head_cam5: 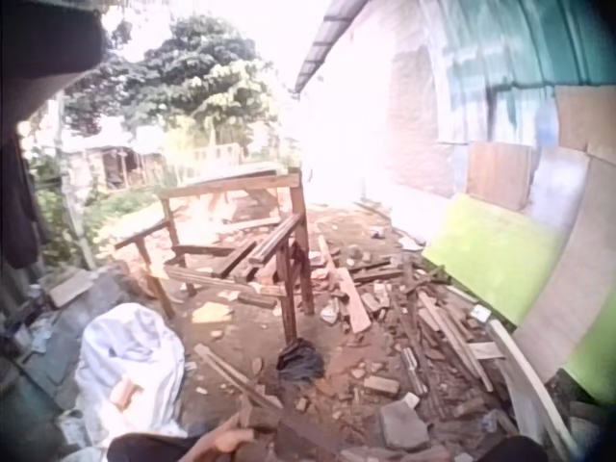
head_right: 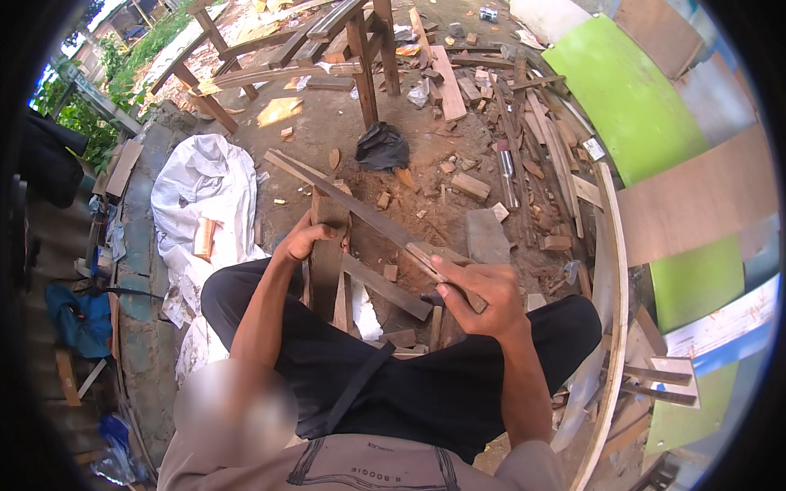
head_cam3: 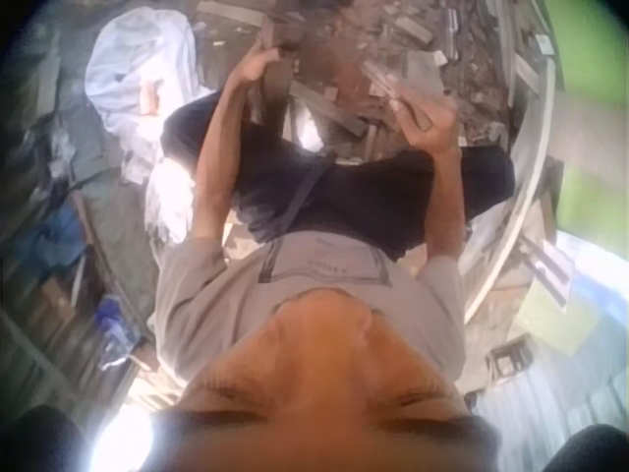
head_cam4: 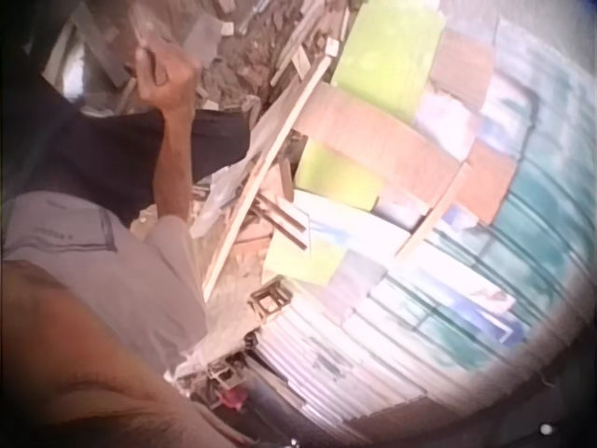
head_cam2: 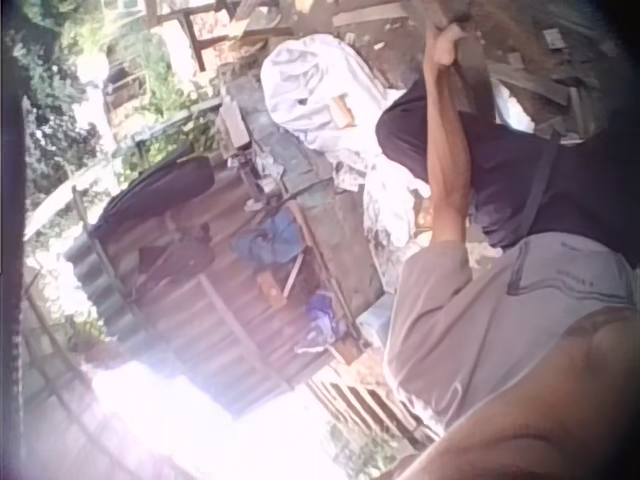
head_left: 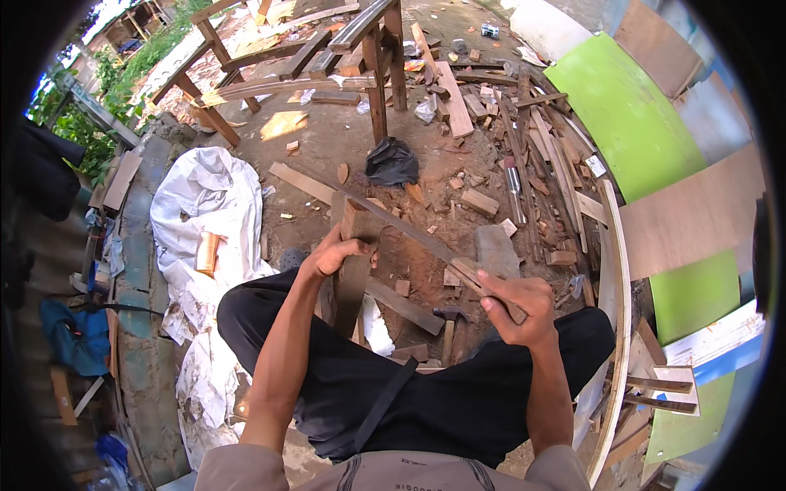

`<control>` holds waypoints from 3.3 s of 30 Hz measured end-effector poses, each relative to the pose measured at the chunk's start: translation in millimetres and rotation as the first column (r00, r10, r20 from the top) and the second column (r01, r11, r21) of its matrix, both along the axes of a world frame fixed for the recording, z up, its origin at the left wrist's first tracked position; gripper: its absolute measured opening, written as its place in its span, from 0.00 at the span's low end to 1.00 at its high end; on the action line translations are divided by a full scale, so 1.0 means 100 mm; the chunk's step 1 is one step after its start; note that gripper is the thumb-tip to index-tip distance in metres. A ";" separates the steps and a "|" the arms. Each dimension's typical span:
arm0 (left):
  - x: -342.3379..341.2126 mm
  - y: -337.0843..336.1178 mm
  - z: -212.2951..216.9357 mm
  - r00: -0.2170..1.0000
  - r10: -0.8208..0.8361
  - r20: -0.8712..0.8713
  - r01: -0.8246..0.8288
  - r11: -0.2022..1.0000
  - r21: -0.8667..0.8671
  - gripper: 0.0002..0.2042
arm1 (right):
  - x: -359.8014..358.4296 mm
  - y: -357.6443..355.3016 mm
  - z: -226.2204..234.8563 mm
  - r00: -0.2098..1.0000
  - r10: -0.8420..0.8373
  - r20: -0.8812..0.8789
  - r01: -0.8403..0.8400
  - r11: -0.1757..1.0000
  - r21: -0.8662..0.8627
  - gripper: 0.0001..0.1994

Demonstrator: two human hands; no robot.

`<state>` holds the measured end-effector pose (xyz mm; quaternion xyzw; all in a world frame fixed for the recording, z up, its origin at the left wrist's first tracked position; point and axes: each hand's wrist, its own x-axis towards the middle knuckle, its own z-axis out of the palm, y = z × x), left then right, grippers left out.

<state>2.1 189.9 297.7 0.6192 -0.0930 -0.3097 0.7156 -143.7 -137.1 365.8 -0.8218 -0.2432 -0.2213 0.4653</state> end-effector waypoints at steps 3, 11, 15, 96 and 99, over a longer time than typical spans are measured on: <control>-0.01 0.09 0.00 1.000 0.007 -0.021 -0.008 0.999 -0.040 0.24 | -0.06 -0.03 0.09 0.998 0.051 -0.027 -0.052 0.998 -0.024 0.20; 0.00 0.18 0.00 0.998 -0.021 0.052 0.026 0.996 -0.088 0.20 | -0.15 -0.15 0.15 0.995 0.098 0.002 -0.098 0.994 0.039 0.21; -0.01 0.17 0.00 1.000 -0.019 0.023 0.022 0.993 -0.116 0.19 | -0.13 -0.11 0.13 0.994 0.086 -0.062 -0.083 0.995 0.048 0.22; 0.21 -0.32 -1.05 0.815 0.571 -0.098 -0.535 0.807 0.251 0.25 | 1.15 0.18 -2.88 0.413 -0.271 -0.870 -0.389 0.811 -0.437 0.44; 0.17 -0.26 -0.97 0.819 0.547 -0.175 -0.512 0.834 0.206 0.27 | 1.24 0.56 -2.05 0.363 -0.093 -0.927 -0.492 0.826 -0.275 0.54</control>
